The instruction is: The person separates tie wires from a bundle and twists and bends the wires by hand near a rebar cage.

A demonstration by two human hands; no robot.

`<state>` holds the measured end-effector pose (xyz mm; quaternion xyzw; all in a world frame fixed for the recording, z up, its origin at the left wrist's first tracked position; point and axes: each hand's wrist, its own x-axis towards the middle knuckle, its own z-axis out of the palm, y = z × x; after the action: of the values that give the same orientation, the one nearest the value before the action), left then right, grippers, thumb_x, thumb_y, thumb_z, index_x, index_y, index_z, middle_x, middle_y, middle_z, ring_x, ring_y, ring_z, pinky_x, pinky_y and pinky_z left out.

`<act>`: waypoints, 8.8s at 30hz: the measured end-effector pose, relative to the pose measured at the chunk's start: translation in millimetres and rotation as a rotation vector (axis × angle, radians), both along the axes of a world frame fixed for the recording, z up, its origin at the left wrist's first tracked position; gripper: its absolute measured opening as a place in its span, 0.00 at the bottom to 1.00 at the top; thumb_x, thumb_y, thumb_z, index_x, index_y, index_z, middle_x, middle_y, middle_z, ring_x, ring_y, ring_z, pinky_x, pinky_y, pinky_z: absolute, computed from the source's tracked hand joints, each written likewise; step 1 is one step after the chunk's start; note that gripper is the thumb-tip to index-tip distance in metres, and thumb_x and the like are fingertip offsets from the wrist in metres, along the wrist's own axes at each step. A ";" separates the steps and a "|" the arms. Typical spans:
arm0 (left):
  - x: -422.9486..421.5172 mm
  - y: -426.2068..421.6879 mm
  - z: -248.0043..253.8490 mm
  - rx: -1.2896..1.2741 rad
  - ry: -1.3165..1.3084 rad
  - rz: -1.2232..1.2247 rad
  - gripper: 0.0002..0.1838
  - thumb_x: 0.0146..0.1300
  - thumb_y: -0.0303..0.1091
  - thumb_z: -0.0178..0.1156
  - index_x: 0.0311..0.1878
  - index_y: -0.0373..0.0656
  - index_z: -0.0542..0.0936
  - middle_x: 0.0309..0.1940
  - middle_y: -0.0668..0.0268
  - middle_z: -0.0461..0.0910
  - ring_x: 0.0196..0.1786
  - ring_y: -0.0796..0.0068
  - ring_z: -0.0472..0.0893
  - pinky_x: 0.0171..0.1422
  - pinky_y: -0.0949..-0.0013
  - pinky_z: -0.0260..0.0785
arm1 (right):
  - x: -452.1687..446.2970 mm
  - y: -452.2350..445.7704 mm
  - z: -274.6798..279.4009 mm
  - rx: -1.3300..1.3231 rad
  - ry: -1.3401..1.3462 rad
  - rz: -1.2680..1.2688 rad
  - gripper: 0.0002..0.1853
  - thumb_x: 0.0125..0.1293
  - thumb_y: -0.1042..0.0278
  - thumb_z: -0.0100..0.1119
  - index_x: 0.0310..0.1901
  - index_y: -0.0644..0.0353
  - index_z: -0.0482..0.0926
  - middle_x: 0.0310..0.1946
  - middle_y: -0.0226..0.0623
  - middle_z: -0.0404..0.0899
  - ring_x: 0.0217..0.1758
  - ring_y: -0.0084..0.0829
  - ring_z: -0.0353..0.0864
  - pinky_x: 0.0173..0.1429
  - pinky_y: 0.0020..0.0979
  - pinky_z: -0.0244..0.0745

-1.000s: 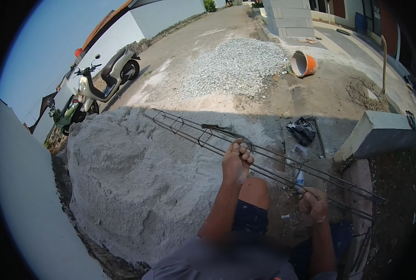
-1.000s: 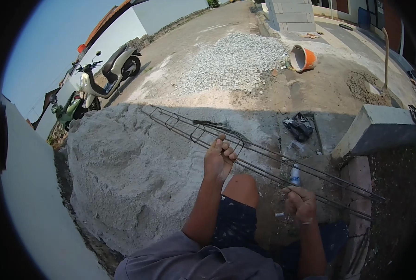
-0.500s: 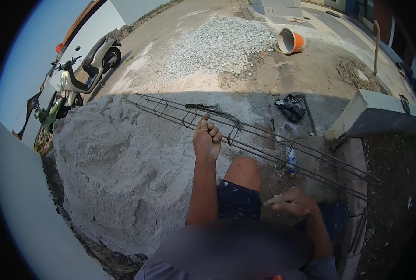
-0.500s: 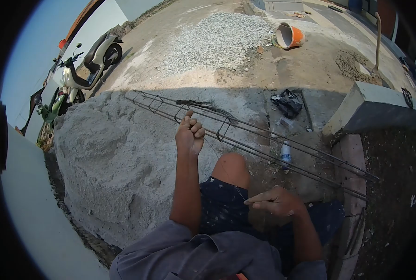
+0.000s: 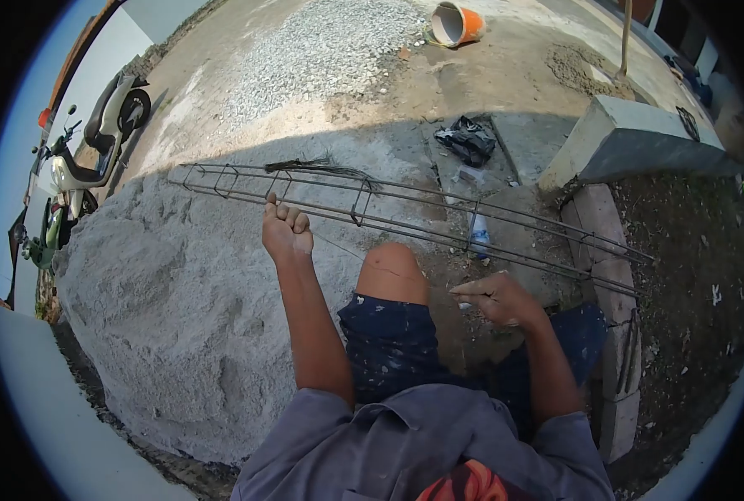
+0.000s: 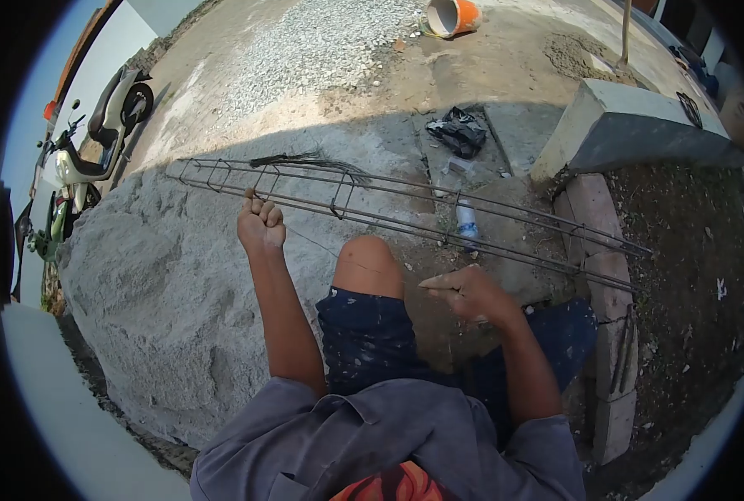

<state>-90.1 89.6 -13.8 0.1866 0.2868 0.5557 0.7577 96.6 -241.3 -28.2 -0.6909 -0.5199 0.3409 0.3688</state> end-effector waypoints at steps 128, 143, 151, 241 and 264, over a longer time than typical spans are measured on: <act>132.0 -114.6 64.8 0.662 0.396 -0.788 0.13 0.72 0.42 0.51 0.47 0.41 0.73 0.35 0.70 0.75 0.38 0.84 0.75 0.23 0.84 0.56 | 83.3 -89.3 95.8 0.301 -1.347 -0.810 0.13 0.55 0.71 0.56 0.38 0.42 0.85 0.33 0.27 0.73 0.45 0.33 0.73 0.54 0.40 0.65; 141.4 -235.9 12.4 0.617 0.280 -1.325 0.10 0.71 0.36 0.52 0.45 0.37 0.73 0.22 0.66 0.76 0.21 0.83 0.75 0.13 0.84 0.59 | 90.5 -69.6 33.9 0.563 -0.645 -0.490 0.10 0.54 0.57 0.68 0.39 0.43 0.87 0.34 0.23 0.76 0.48 0.29 0.72 0.58 0.37 0.58; 129.9 -237.0 13.9 0.287 0.035 -1.496 0.12 0.72 0.36 0.52 0.51 0.37 0.72 0.26 0.66 0.75 0.19 0.83 0.72 0.12 0.84 0.60 | 99.9 -56.4 32.0 0.732 -0.711 -0.646 0.22 0.49 0.68 0.72 0.49 0.52 0.83 0.46 0.30 0.80 0.56 0.35 0.73 0.62 0.35 0.65; 161.8 -216.4 -65.6 0.582 0.382 -2.353 0.21 0.60 0.39 0.67 0.50 0.33 0.80 0.34 0.65 0.82 0.33 0.79 0.80 0.40 0.74 0.75 | 227.4 -200.5 -44.5 1.387 0.575 -1.264 0.08 0.68 0.76 0.54 0.47 0.66 0.75 0.32 0.40 0.78 0.34 0.33 0.80 0.43 0.38 0.83; 172.3 -205.4 -73.4 0.567 0.396 -1.468 0.12 0.70 0.34 0.55 0.46 0.35 0.82 0.34 0.64 0.83 0.36 0.79 0.80 0.42 0.74 0.74 | 72.2 -26.4 -18.0 0.245 0.277 -0.608 0.22 0.67 0.65 0.60 0.59 0.68 0.73 0.41 0.39 0.83 0.42 0.22 0.80 0.45 0.25 0.76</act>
<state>82.2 -115.8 -87.2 0.6069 0.0683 -0.0750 0.7883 168.8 -267.7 -46.2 -0.7121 -0.2728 0.2412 0.6003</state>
